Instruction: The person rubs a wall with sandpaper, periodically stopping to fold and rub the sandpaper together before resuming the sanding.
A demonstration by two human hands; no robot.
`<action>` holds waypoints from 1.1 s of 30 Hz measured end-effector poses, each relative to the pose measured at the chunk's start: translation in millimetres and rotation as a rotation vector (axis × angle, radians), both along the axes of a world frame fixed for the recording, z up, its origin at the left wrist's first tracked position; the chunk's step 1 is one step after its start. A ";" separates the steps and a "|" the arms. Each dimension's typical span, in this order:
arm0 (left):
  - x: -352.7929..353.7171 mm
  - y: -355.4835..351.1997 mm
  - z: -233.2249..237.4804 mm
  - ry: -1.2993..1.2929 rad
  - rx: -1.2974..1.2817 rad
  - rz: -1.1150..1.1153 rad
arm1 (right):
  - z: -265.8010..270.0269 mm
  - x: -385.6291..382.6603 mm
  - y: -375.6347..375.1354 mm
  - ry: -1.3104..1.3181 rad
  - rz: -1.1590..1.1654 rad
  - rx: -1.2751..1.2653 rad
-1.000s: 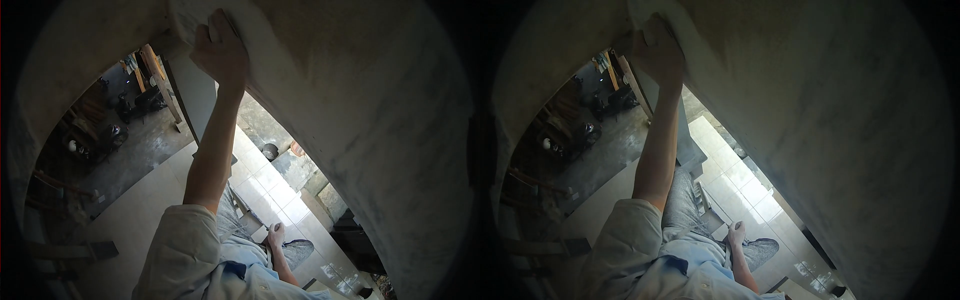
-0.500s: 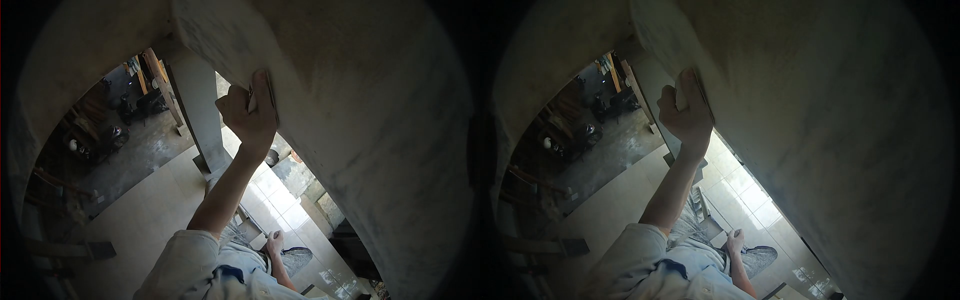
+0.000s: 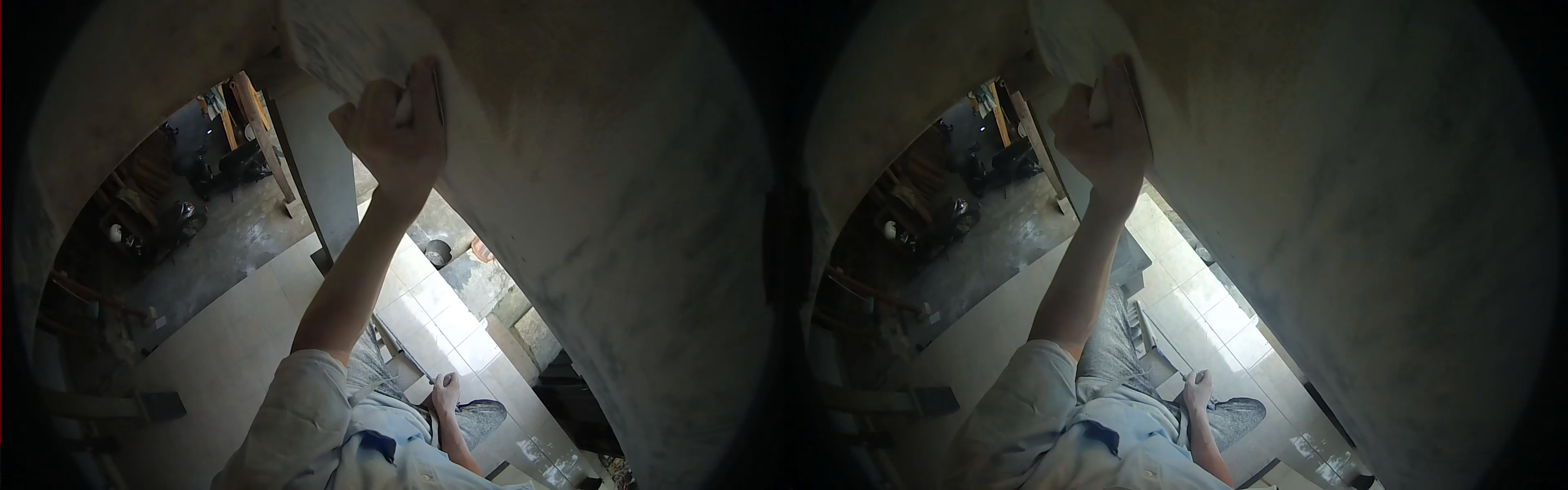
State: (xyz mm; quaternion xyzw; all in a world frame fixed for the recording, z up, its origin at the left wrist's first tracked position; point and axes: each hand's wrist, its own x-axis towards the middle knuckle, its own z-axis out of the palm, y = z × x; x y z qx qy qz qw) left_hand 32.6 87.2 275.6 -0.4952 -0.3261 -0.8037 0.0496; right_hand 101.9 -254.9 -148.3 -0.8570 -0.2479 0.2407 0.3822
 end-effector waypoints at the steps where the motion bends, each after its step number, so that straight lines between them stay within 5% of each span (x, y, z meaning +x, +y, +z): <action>1: -7.2 15.0 17.3 -0.017 -0.097 -0.028 | -0.7 -2.4 -0.9 -0.009 0.004 -0.026; 6: -5.8 9.6 19.1 -0.147 -0.196 -0.090 | -7.7 -3.4 -0.5 0.013 -0.024 0.011; 11: 1.4 -17.8 -34.7 0.176 -0.003 0.063 | -6.7 -1.7 -0.2 0.067 -0.002 -0.005; 16: -12.9 43.9 21.8 -0.298 -0.149 -0.165 | 0.2 -6.5 -10.2 0.066 -0.038 -0.017; 20: -2.6 -11.7 -32.1 -0.060 -0.357 -0.170 | 5.0 -5.7 -1.8 0.078 -0.020 -0.041; 22: 0.6 -15.2 -44.7 0.016 -0.217 -0.132 | 14.0 -5.7 0.6 0.078 -0.003 -0.068; 25: -15.0 23.5 -7.9 -0.091 -0.296 -0.139 | 3.4 -3.6 -5.8 -0.016 0.010 -0.038; 28: -16.2 48.1 4.4 -0.249 -0.108 -0.108 | -3.6 -6.2 -5.3 -0.003 -0.009 -0.015; 33: -4.1 -10.9 -56.6 -0.125 -0.281 -0.200 | -8.0 -3.7 -3.1 -0.016 0.009 -0.045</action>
